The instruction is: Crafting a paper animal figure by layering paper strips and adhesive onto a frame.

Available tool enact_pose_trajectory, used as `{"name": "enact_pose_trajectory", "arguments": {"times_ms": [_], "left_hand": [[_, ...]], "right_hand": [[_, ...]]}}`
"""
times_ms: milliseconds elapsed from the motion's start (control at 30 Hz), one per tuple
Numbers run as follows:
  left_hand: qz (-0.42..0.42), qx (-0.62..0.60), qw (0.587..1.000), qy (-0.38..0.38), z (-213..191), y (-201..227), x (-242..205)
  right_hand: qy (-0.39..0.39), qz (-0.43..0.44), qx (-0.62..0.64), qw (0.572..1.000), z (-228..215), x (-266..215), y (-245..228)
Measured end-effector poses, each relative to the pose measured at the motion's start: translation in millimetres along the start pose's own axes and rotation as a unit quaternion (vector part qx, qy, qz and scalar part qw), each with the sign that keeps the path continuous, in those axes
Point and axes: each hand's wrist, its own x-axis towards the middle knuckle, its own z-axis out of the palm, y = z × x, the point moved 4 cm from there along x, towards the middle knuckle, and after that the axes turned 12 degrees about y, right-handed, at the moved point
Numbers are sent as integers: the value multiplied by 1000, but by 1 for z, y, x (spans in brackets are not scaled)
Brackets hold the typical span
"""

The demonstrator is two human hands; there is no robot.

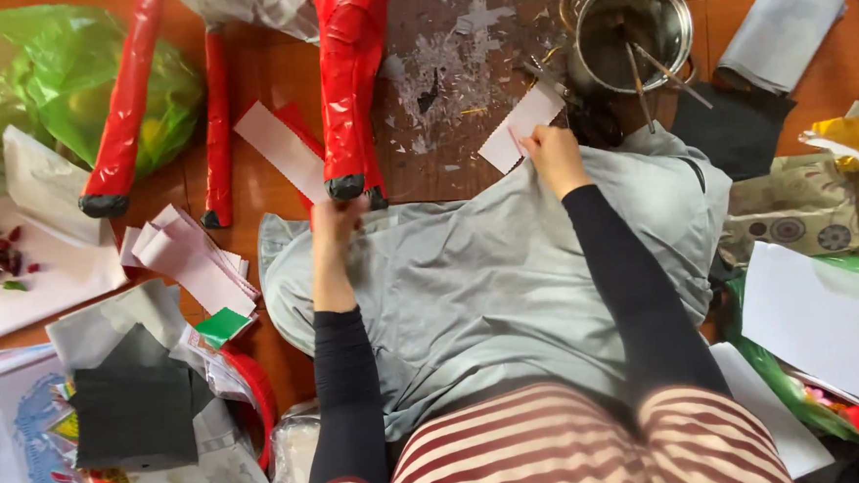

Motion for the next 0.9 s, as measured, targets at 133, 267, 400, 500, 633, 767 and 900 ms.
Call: {"name": "enact_pose_trajectory", "arguments": {"times_ms": [133, 267, 400, 500, 633, 767, 900], "left_hand": [[-137, 34, 983, -121, 56, 12, -41], [-114, 27, 980, -161, 90, 21, -74], [-161, -20, 961, -225, 100, 12, -83], [-169, -81, 959, -214, 101, 13, -78], [-249, -188, 934, -173, 112, 2, -65], [-320, -277, 886, -189, 128, -35, -45], [-267, -230, 926, -132, 128, -56, -26]], "right_hand": [[67, -203, 30, 976, 3, -13, -33], [-24, -208, -117, 971, 23, -18, -69], [34, -247, -149, 957, 54, -28, -47], [53, -251, -136, 957, 45, -26, -56], [62, -248, -3, 967, 27, -36, -103], [-22, -323, 72, 943, 13, -70, -169], [-106, -285, 129, 944, -1, -59, -174]]}}
